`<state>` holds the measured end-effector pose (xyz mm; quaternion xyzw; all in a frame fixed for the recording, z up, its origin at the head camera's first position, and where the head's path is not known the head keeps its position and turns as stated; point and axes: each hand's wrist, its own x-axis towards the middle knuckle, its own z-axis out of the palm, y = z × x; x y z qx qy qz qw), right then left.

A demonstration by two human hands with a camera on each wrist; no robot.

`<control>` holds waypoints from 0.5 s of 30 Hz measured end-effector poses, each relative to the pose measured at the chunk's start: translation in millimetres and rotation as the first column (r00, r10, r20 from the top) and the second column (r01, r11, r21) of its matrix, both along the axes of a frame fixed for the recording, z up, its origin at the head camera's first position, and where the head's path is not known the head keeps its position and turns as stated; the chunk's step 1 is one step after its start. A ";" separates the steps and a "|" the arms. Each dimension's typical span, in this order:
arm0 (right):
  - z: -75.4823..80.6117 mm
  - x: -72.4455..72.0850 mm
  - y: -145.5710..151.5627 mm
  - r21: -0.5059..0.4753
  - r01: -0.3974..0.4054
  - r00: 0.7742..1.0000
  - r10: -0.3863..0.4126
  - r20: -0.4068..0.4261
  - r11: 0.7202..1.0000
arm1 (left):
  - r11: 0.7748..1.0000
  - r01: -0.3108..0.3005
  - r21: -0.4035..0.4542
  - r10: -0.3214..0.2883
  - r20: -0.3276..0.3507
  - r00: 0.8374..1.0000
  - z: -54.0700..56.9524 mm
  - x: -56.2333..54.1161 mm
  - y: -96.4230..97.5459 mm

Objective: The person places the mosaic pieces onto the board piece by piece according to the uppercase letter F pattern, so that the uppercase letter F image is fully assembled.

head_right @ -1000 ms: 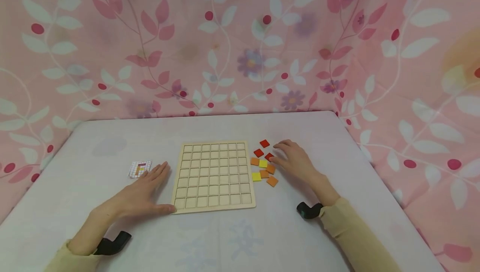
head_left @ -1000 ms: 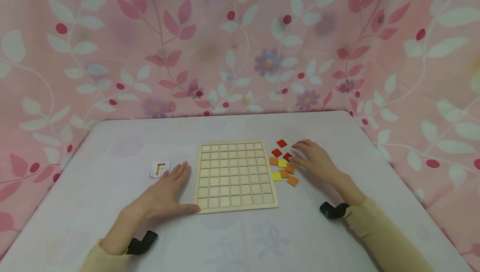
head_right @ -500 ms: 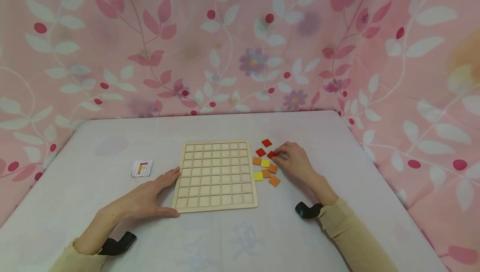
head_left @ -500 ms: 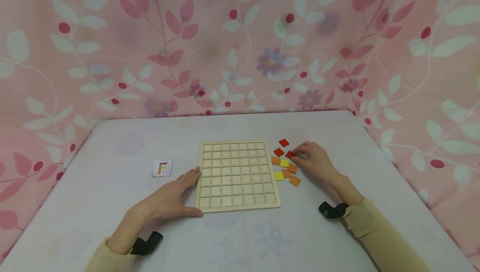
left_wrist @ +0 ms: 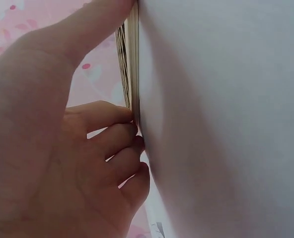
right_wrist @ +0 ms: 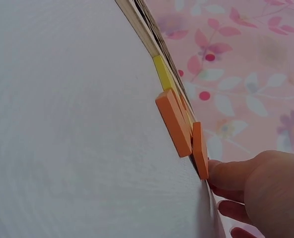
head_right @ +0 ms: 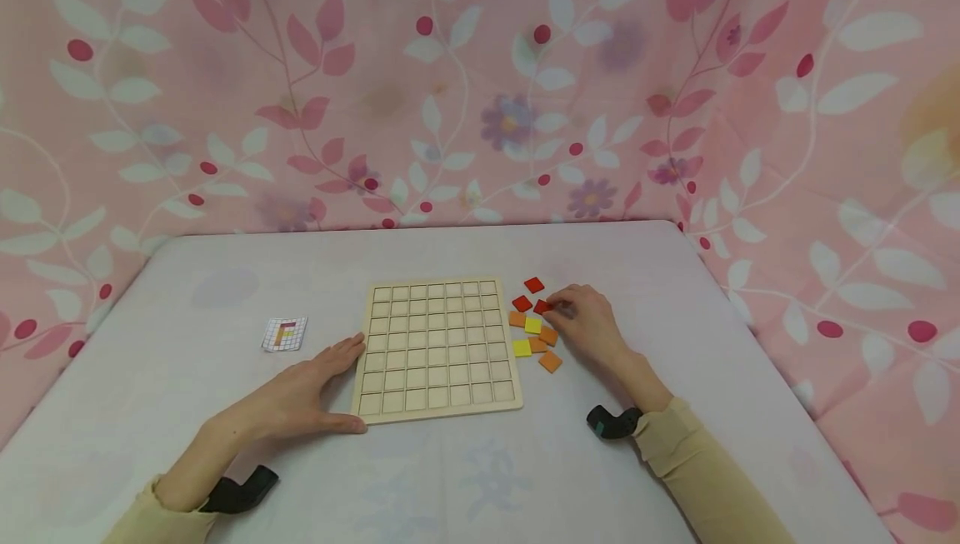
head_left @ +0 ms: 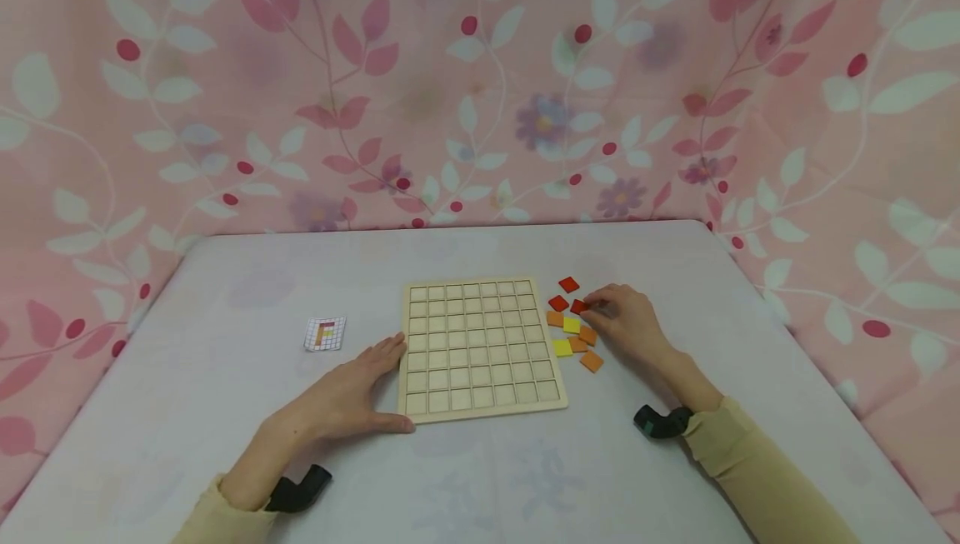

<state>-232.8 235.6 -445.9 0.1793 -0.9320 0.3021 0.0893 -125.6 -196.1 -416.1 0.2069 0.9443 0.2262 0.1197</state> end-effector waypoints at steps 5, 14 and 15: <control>-1.5 0.6 0.0 -0.009 0.004 1.000 -0.004 -0.005 1.000 | 1.000 0.006 0.028 -0.006 0.007 1.000 0.4 -0.1 -2.3; 5.1 5.3 -0.2 -0.107 0.045 0.998 -0.040 0.049 0.993 | 1.000 0.004 0.027 -0.004 0.007 1.000 -4.5 -2.0 -2.5; 6.2 5.4 -0.7 -0.120 0.043 0.998 -0.036 0.058 0.992 | 1.000 0.002 0.026 -0.002 0.007 1.000 -4.8 -2.0 -2.5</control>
